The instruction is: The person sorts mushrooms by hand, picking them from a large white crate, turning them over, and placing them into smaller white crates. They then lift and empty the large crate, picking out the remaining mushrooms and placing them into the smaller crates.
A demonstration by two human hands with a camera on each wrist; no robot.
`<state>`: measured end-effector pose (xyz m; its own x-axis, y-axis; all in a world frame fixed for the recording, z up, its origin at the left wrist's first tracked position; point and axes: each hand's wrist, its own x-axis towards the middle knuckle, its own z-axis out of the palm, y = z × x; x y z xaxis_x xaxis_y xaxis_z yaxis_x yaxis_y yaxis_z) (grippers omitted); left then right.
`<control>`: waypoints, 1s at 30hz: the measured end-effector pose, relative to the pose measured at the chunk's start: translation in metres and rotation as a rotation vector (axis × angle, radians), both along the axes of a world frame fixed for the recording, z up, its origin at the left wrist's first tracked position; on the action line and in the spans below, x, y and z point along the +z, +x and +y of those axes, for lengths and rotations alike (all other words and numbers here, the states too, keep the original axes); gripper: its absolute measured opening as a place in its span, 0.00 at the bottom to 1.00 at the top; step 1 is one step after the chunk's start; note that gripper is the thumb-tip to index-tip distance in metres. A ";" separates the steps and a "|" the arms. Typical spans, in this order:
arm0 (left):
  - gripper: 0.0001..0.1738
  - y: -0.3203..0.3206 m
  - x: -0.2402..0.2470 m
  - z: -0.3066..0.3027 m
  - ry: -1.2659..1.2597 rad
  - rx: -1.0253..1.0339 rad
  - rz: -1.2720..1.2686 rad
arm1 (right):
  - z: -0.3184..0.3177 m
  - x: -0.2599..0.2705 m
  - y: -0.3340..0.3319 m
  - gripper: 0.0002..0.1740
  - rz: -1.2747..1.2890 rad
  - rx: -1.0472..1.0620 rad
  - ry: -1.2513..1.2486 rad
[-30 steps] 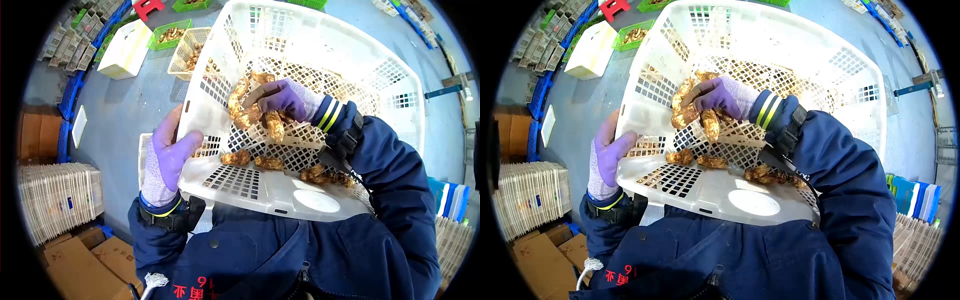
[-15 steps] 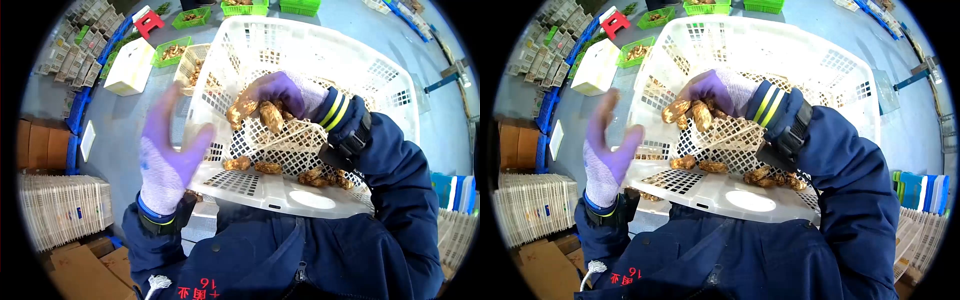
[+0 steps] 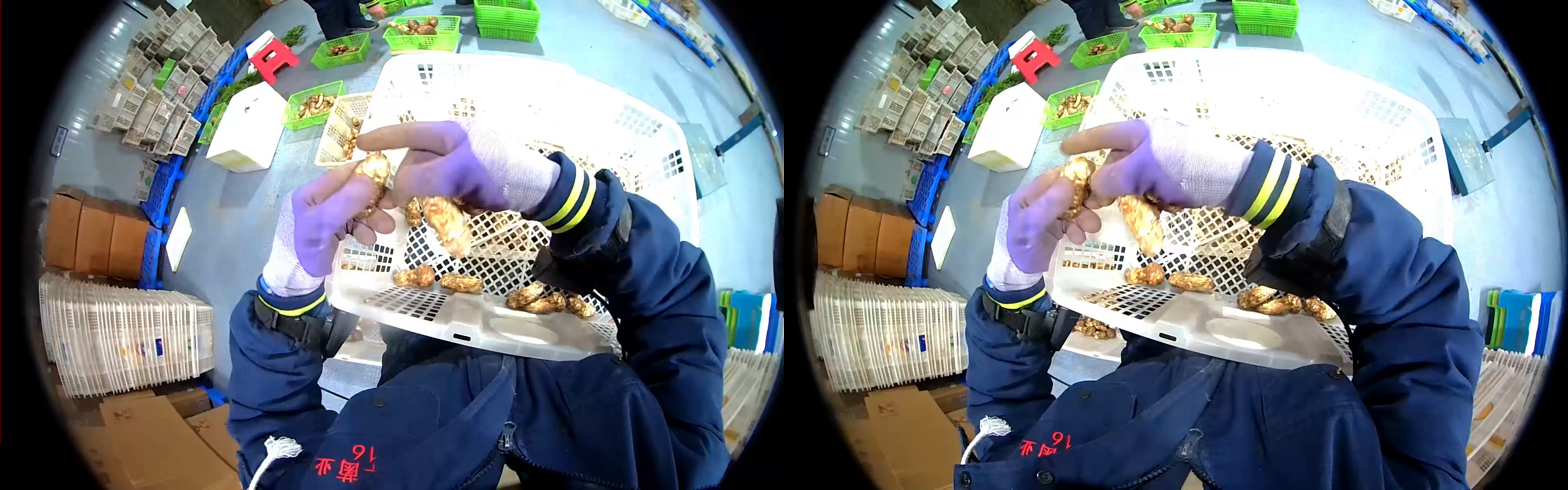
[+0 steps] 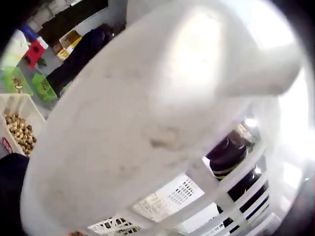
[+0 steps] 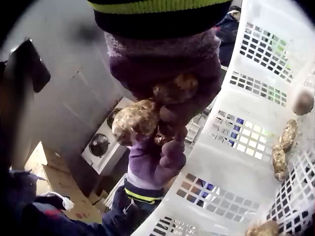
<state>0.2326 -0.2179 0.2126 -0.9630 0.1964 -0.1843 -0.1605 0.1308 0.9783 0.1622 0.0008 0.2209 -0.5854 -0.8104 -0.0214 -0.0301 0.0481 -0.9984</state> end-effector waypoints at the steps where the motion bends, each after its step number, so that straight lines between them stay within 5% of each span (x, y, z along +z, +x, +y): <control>1: 0.25 -0.002 0.000 -0.003 0.020 -0.046 -0.019 | -0.004 0.000 0.001 0.29 0.063 0.009 0.039; 5: 0.31 0.001 -0.006 0.004 0.023 -0.040 -0.007 | -0.015 -0.005 0.000 0.21 0.365 -0.173 0.158; 9: 0.33 0.001 0.001 0.011 -0.153 -0.007 0.027 | -0.014 -0.009 0.002 0.19 0.090 -0.175 0.033; 12: 0.30 0.002 0.000 0.012 -0.060 0.053 0.001 | -0.013 -0.010 0.000 0.20 0.034 -0.188 0.031; 16: 0.19 0.000 -0.007 0.013 0.057 -0.030 0.099 | -0.006 0.000 -0.002 0.20 0.232 -0.229 0.127; 17: 0.18 0.002 -0.001 0.019 -0.185 -0.087 0.248 | -0.004 0.001 -0.004 0.20 0.339 -0.208 0.130; 21: 0.20 0.002 0.009 0.034 -0.151 -0.058 0.212 | 0.001 0.005 -0.001 0.19 0.772 -0.294 0.229; 24: 0.21 0.001 0.012 0.043 -0.122 -0.059 0.129 | 0.031 0.056 0.011 0.12 0.195 -0.039 0.223; 26: 0.21 0.003 0.014 0.049 -0.062 -0.083 0.093 | 0.046 0.059 0.010 0.13 0.443 0.096 0.182; 27: 0.21 0.003 0.014 0.054 -0.008 -0.071 0.059 | 0.053 0.048 0.005 0.15 0.875 0.153 0.156; 29: 0.23 0.003 0.012 0.061 0.036 -0.062 0.026 | 0.067 0.034 -0.008 0.18 1.234 0.236 0.045; 30: 0.25 0.003 0.009 0.063 0.026 -0.065 0.027 | 0.075 0.030 -0.016 0.20 1.159 0.260 -0.038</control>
<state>0.2357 -0.1551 0.2219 -0.9525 0.2634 -0.1526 -0.1261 0.1148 0.9853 0.1460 0.0754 0.2508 -0.0571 -0.8965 0.4394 -0.9209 -0.1227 -0.3700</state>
